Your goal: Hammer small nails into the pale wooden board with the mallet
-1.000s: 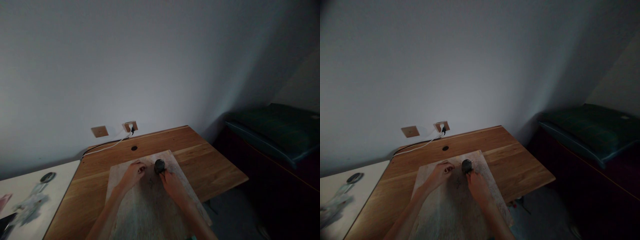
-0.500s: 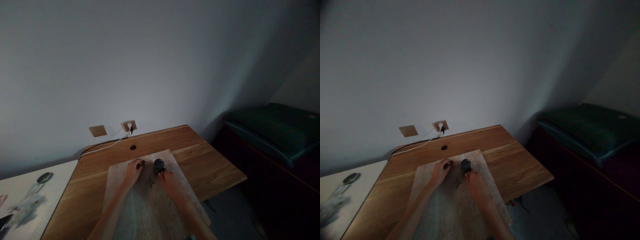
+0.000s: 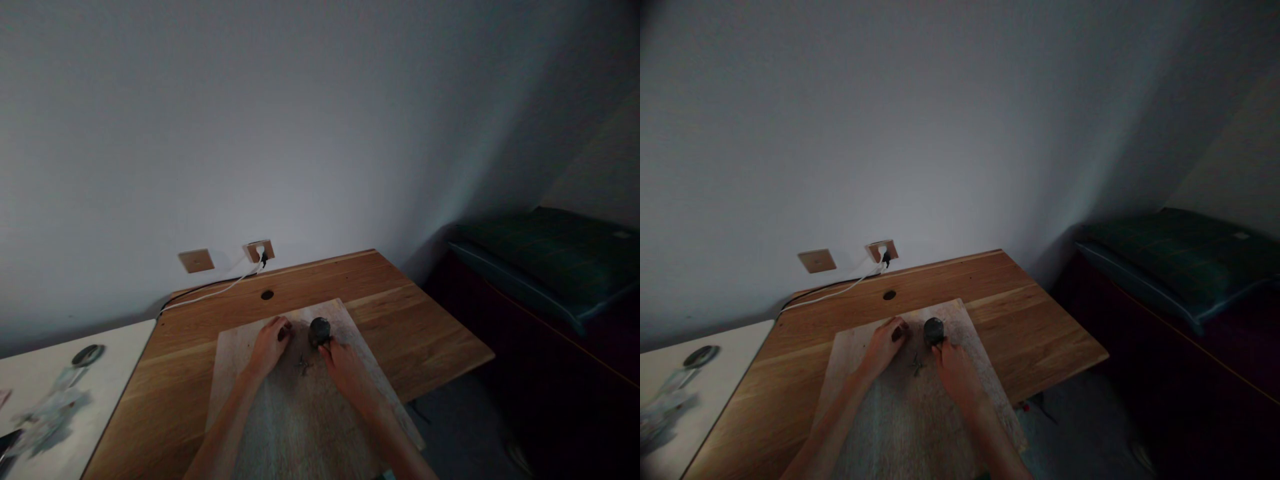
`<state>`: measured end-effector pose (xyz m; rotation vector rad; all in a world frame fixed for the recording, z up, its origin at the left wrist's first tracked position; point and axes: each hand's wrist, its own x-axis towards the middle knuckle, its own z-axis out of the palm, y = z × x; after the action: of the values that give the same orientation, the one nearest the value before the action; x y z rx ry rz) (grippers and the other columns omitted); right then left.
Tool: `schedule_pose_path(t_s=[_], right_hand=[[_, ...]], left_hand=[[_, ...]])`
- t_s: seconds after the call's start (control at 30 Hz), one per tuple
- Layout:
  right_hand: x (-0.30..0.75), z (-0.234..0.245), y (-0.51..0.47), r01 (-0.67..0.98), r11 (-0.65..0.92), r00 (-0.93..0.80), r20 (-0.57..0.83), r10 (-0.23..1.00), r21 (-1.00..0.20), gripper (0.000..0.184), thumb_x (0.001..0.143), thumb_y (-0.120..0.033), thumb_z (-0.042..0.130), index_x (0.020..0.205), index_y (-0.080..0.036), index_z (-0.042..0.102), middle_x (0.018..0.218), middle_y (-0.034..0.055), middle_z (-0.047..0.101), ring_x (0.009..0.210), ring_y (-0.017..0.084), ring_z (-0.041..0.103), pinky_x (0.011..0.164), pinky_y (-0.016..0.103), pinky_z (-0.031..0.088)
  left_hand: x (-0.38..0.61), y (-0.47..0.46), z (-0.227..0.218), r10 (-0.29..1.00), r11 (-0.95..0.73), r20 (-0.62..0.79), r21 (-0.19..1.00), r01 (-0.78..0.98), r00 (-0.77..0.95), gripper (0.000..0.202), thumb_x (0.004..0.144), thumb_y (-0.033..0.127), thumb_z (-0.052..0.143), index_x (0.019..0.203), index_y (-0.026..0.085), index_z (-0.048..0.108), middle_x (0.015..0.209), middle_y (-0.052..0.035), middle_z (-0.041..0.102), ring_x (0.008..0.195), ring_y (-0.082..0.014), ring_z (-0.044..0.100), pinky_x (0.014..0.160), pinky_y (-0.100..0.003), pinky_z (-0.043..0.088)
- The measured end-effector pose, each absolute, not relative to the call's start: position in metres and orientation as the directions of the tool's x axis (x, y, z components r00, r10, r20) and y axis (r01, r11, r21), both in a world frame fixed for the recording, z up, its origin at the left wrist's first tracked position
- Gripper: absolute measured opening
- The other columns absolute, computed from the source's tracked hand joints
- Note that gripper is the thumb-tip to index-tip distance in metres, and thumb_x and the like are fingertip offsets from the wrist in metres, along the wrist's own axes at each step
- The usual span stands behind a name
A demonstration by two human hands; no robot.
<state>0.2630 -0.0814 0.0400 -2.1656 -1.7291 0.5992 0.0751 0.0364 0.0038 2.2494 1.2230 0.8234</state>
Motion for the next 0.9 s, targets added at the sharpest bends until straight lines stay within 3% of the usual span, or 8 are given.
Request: schedule_pose_path(t_s=[0.13,0.33,0.53,0.9], right_hand=[[0.261,0.042,-0.082,0.864,-0.22,0.178,-0.135,0.975,-0.453,0.037,0.105,-0.035,0.037,0.114,-0.015,0.067,0.097,0.0134,0.076,0.089,0.026,0.072,0.072,0.03,0.048],[0.265,0.037,-0.08,0.859,-0.214,0.175,-0.127,0.976,-0.465,0.036,0.103,-0.034,0.038,0.111,-0.016,0.068,0.097,0.0132,0.075,0.092,0.028,0.07,0.077,0.032,0.049],[0.263,0.042,-0.073,0.843,-0.187,0.15,-0.113,0.982,-0.505,0.033,0.103,-0.036,0.041,0.109,-0.018,0.068,0.097,0.0121,0.075,0.091,0.026,0.071,0.074,0.031,0.046],[0.232,0.071,-0.045,0.893,-0.082,0.065,-0.054,0.996,-0.443,0.031,0.105,-0.03,0.04,0.11,-0.013,0.065,0.101,0.014,0.075,0.097,0.021,0.07,0.072,0.026,0.043]], left_hand=[[0.076,0.036,0.003,0.855,-0.507,0.281,0.632,0.586,0.437,0.024,0.078,0.002,0.056,0.09,0.02,0.065,0.091,-0.0032,0.07,0.078,-0.0162,0.065,0.074,-0.026,0.049],[0.077,0.038,-0.001,0.875,-0.463,0.243,0.675,0.574,0.419,0.04,0.076,0.0,0.058,0.11,0.022,0.064,0.093,-0.0017,0.072,0.078,-0.0152,0.066,0.078,-0.027,0.049],[0.075,0.041,-0.008,0.881,-0.469,0.288,0.628,0.621,0.374,0.01,0.082,0.013,0.063,0.089,0.017,0.069,0.096,-0.0076,0.068,0.083,-0.0192,0.065,0.078,-0.03,0.051],[0.072,0.04,-0.008,0.875,-0.476,0.304,0.684,0.552,0.377,0.023,0.076,0.007,0.06,0.093,0.017,0.073,0.095,-0.0073,0.068,0.088,-0.0201,0.064,0.081,-0.031,0.051]])
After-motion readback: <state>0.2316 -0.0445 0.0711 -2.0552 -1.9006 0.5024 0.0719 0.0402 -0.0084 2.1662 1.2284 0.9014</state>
